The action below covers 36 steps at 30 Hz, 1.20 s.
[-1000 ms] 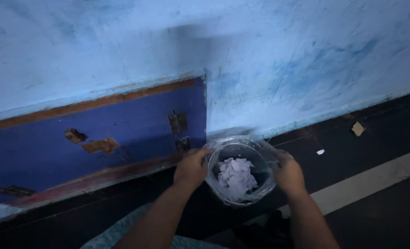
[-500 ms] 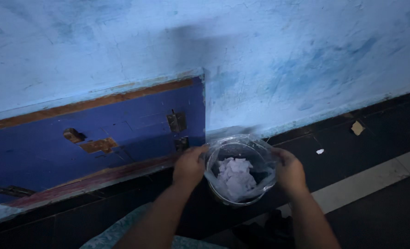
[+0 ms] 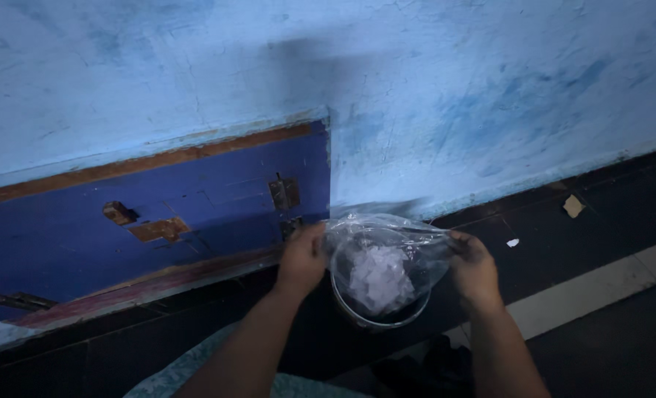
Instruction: The person picks up small white paper scraps from the floor and places them into a bucket lined with a clear plastic bag. The person continues this process until the scraps are collected, then adjusts the bag inside the bucket.
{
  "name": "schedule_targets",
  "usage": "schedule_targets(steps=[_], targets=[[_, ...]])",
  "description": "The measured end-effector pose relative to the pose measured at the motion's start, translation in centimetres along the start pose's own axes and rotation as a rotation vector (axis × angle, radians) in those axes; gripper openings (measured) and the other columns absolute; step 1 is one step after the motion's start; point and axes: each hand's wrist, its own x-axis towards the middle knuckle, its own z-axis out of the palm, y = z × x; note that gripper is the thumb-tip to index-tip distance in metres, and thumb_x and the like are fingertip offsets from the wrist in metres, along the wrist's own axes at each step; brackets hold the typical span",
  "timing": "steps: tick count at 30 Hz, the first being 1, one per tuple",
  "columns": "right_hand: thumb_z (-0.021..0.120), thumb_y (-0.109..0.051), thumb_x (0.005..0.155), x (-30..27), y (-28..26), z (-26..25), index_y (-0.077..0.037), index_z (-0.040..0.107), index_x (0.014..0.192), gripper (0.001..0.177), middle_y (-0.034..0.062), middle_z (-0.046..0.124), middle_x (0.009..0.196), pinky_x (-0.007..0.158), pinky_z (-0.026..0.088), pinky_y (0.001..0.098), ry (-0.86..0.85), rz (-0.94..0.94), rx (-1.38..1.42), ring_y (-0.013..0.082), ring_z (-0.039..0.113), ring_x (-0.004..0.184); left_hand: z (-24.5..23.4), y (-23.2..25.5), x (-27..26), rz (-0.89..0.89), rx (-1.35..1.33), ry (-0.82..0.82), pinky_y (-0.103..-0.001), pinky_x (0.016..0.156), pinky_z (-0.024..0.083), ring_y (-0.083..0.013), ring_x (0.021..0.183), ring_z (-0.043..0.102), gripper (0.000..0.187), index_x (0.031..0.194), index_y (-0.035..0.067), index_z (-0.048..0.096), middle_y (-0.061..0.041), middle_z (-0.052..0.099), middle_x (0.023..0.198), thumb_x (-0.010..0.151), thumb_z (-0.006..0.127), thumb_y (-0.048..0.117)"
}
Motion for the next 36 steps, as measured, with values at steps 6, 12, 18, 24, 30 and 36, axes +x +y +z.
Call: schedule_targets(steps=[6, 12, 18, 24, 30, 36], targets=[[0.053, 0.016, 0.079, -0.5, 0.0, 0.7, 0.004, 0.046, 0.138, 0.061, 0.0131, 0.062, 0.131, 0.095, 0.052, 0.0319, -0.098, -0.095, -0.062, 0.0216, 0.064, 0.114, -0.9, 2.6, -0.1, -0.146, 0.084, -0.236, -0.048, 0.108, 0.037, -0.0425, 0.138, 0.043, 0.082, 0.151, 0.012, 0.041, -0.023, 0.044, 0.152, 0.075, 0.07, 0.003], [0.069, 0.006, 0.081, -0.9, -1.2, 0.3, -0.001, 0.057, 0.138, 0.059, 0.0163, 0.072, 0.101, 0.082, 0.055, 0.0332, 0.025, -0.137, -0.481, 0.0228, 0.07, 0.092, -1.5, 2.1, 0.3, -0.227, 0.143, -0.131, -0.045, 0.103, 0.048, -0.0361, 0.119, 0.06, 0.055, 0.138, 0.014, 0.056, -0.017, 0.064, 0.126, 0.085, 0.07, 0.017], [0.075, -0.006, 0.084, -1.1, -1.1, 0.2, -0.001, 0.079, 0.108, 0.025, 0.0117, 0.072, 0.093, 0.072, 0.056, 0.0342, 0.087, -0.105, -0.566, 0.0201, 0.07, 0.081, -2.0, 2.9, 0.1, -0.291, 0.175, -0.106, -0.043, 0.089, 0.055, -0.0325, 0.103, 0.069, 0.024, 0.108, 0.019, 0.077, -0.011, 0.071, 0.112, 0.09, 0.069, 0.032], [0.065, -0.008, 0.09, -0.8, -0.4, 0.7, 0.001, 0.073, 0.104, 0.019, 0.0101, 0.076, 0.085, 0.068, 0.055, 0.0325, 0.031, -0.049, -0.401, 0.0179, 0.072, 0.076, -1.6, 2.6, 0.3, -0.377, 0.122, -0.066, -0.046, 0.081, 0.056, -0.0345, 0.094, 0.072, 0.026, 0.106, 0.016, 0.073, -0.012, 0.073, 0.099, 0.093, 0.066, 0.037], [0.066, -0.007, 0.088, -0.5, 0.4, 0.4, -0.002, 0.073, 0.109, 0.022, 0.0131, 0.073, 0.1, 0.075, 0.055, 0.0366, 0.089, -0.164, -0.524, 0.0231, 0.072, 0.088, -0.8, 0.9, -0.2, -0.279, -0.017, -0.013, -0.044, 0.078, 0.057, -0.0327, 0.087, 0.073, 0.021, 0.102, 0.011, 0.07, -0.015, 0.073, 0.093, 0.093, 0.066, 0.029], [0.068, -0.005, 0.086, -0.3, -0.2, 0.6, -0.004, 0.073, 0.114, 0.029, 0.0141, 0.074, 0.108, 0.083, 0.058, 0.0386, -0.033, -0.134, -0.529, 0.0256, 0.074, 0.097, -0.6, 1.1, 0.0, -0.265, 0.049, -0.13, -0.043, 0.086, 0.056, -0.0318, 0.098, 0.07, 0.025, 0.109, 0.011, 0.07, -0.014, 0.072, 0.106, 0.087, 0.07, 0.023]])
